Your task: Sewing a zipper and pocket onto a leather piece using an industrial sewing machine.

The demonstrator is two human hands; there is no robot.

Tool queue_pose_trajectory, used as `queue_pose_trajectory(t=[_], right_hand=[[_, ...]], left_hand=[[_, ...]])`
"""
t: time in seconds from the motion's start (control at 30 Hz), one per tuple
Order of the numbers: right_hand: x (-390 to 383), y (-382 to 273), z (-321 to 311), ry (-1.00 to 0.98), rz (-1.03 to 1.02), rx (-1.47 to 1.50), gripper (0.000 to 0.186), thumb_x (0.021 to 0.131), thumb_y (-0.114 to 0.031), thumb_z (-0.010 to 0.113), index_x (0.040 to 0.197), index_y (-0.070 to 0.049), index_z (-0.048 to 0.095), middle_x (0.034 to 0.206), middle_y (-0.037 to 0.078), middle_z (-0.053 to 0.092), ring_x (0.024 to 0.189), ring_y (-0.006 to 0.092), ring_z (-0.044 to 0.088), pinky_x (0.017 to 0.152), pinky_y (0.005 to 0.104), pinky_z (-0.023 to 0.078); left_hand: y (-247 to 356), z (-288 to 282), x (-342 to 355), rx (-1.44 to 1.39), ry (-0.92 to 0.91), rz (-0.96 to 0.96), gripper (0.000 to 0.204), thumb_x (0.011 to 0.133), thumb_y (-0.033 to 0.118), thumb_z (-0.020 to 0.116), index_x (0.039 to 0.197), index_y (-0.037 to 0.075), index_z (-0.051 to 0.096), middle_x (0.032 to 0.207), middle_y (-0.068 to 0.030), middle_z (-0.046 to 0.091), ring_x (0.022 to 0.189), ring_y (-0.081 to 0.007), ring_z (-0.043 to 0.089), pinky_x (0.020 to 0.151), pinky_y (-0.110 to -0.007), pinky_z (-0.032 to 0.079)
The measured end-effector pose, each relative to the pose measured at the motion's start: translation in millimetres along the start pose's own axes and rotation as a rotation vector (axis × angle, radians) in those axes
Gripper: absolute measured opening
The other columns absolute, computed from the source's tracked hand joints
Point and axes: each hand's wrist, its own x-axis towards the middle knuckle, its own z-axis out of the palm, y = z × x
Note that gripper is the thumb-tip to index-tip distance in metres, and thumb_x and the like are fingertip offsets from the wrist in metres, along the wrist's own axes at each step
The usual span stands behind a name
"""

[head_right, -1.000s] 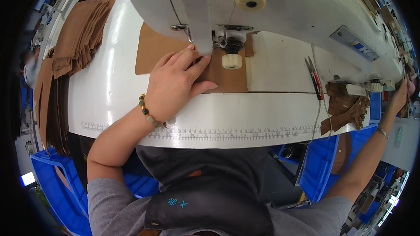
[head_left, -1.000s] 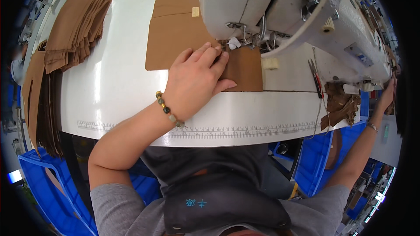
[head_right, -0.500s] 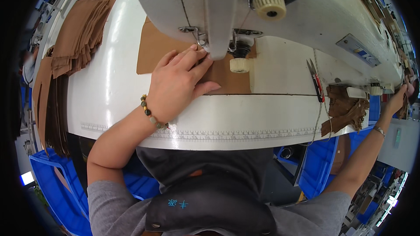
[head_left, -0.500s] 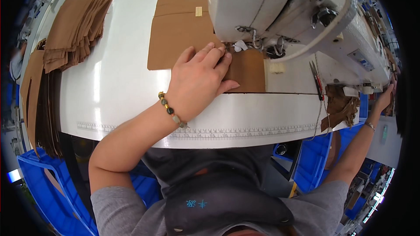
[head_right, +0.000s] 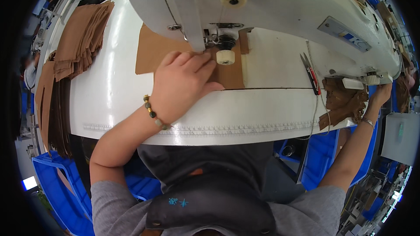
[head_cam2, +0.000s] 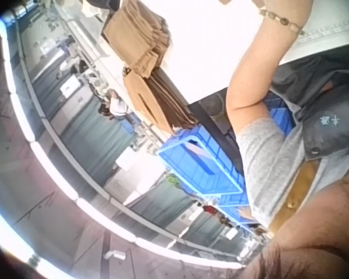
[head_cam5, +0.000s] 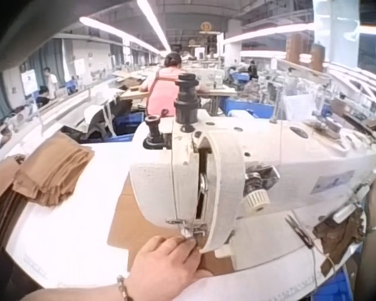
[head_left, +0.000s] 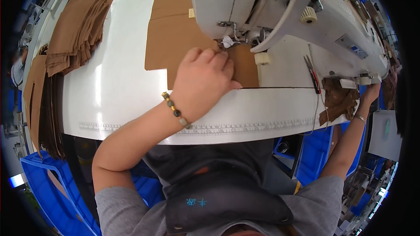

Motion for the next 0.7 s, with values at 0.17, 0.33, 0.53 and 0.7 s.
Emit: queue_pose_trajectory(t=[0.17,0.33,0.53,0.7], right_hand=[[5.1,-4.2,-2.4,-0.010,-0.081,-0.199,0.038,0.089,0.005,0.068,0.126,-0.006,0.066,0.126,0.009,0.068,0.109,0.0218,0.069,0.091,0.0349,0.057],[4.0,-0.5,-3.7,0.005,0.336,0.528,0.032,0.098,-0.004,0.058,0.130,-0.003,0.064,0.130,0.010,0.065,0.118,0.0224,0.065,0.099,0.0342,0.052],[-0.2,-18.0,-3.7,-0.034,0.167,0.247,0.033,0.106,-0.019,0.051,0.134,-0.004,0.063,0.135,0.008,0.063,0.124,0.0214,0.062,0.104,0.0362,0.051],[24.6,-28.3,-14.7,0.102,0.519,0.656,0.061,0.105,-0.047,0.057,0.144,0.000,0.057,0.142,0.012,0.059,0.130,0.0229,0.058,0.110,0.0388,0.047]], left_hand=[[56.9,16.3,38.8,0.074,0.007,-0.038,0.051,0.083,0.035,0.077,0.121,0.003,0.071,0.119,-0.0138,0.071,0.095,-0.0220,0.069,0.077,-0.039,0.058],[48.5,21.2,30.8,0.190,-0.141,-0.099,0.037,0.088,0.017,0.065,0.120,0.000,0.071,0.107,-0.0151,0.076,0.092,-0.0239,0.073,0.076,-0.038,0.060],[-18.8,-9.2,-22.0,-0.178,-0.038,0.094,0.035,0.083,0.000,0.065,0.115,0.008,0.077,0.113,-0.0060,0.079,0.119,-0.0263,0.070,0.102,-0.041,0.056],[-60.3,-5.1,-26.6,-0.459,-0.029,0.059,0.042,0.077,-0.013,0.065,0.108,0.012,0.080,0.119,-0.0057,0.077,0.124,-0.0271,0.068,0.108,-0.044,0.052]])
